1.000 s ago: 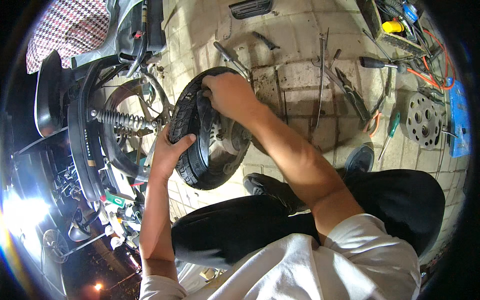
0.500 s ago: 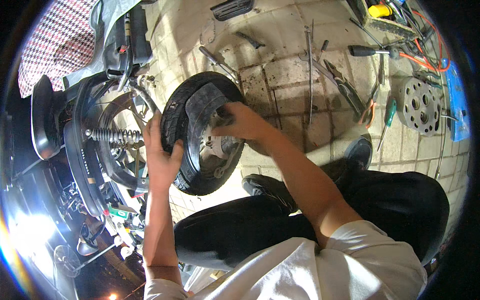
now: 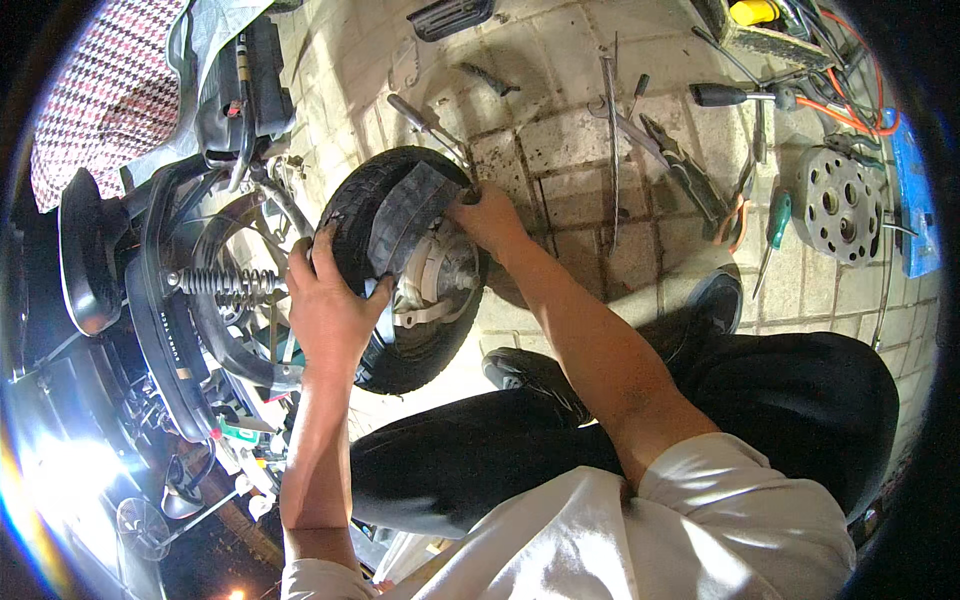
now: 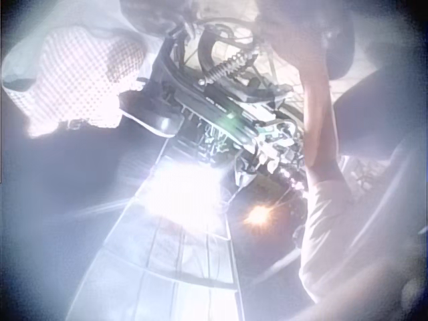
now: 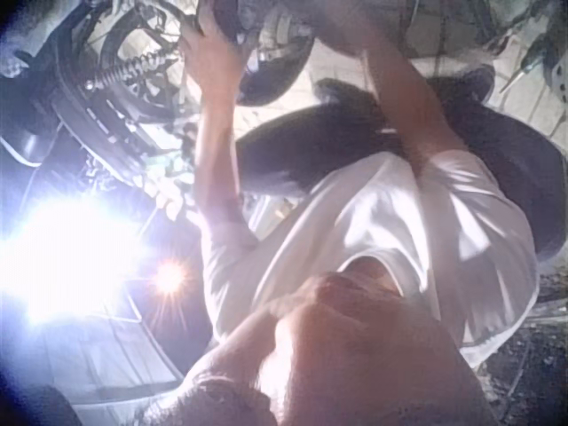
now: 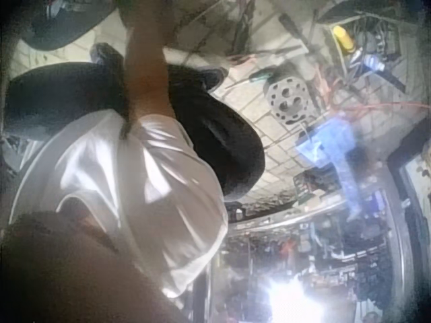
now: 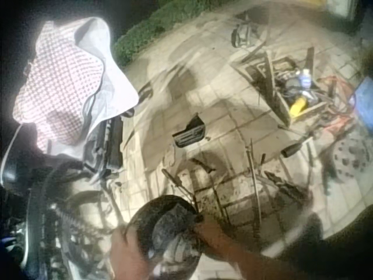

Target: The person mounts a tire onto a scooter wheel rim, then uses a cloth to wipe the tire and rim surfaces. The person continues to press the tire bead into the rim by hand around the circumference.

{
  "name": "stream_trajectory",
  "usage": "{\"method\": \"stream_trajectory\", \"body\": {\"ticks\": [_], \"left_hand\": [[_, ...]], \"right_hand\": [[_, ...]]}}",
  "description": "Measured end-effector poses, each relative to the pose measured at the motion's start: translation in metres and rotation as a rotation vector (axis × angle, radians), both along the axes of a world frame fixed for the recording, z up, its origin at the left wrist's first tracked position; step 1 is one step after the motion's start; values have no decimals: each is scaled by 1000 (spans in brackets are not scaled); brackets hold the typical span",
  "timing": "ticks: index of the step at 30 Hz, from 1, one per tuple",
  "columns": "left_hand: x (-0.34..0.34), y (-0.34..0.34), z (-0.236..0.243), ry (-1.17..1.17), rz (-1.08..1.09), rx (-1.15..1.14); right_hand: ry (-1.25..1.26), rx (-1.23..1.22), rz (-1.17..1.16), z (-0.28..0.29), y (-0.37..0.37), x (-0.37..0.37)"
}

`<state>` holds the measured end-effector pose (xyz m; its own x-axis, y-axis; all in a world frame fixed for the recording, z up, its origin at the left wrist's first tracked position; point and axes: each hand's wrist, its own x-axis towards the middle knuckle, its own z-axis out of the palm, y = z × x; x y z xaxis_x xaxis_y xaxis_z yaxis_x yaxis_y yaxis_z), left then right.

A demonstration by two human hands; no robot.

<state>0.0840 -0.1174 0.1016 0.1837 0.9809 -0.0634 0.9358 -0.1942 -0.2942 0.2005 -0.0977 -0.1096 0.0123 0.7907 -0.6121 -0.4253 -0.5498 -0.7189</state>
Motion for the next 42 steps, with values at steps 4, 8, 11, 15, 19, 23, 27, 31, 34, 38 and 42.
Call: {"method": "stream_trajectory", "body": {"ticks": [4,8,11,15,19,23,27,31,34,38,42], "left_hand": [[-3,0,0,-7,31,-7],[-8,0,-2,-9,16,17],[-12,2,-4,-14,3,18],[-18,4,-4,-30,2,27],[-19,7,-2,-31,104,-28],[-19,12,4,-71,152,-52],[-29,13,13,-175,361,-222],[-36,4,16,-448,411,-238],[-36,-11,18,-480,411,-217],[-46,-34,24,-653,383,-157],[-74,-54,12,-820,595,-137]], "right_hand": [[221,-120,72,-25,1,3],[409,-311,165,-51,-22,0],[316,-354,185,-55,-31,0],[-479,-42,1,-31,-10,15],[-388,263,151,12,18,20],[-232,526,451,43,28,12],[16,639,676,44,23,10],[169,228,521,29,9,7],[164,-7,454,25,-2,5],[103,9,377,40,-12,16],[380,382,512,61,-11,37]]}}
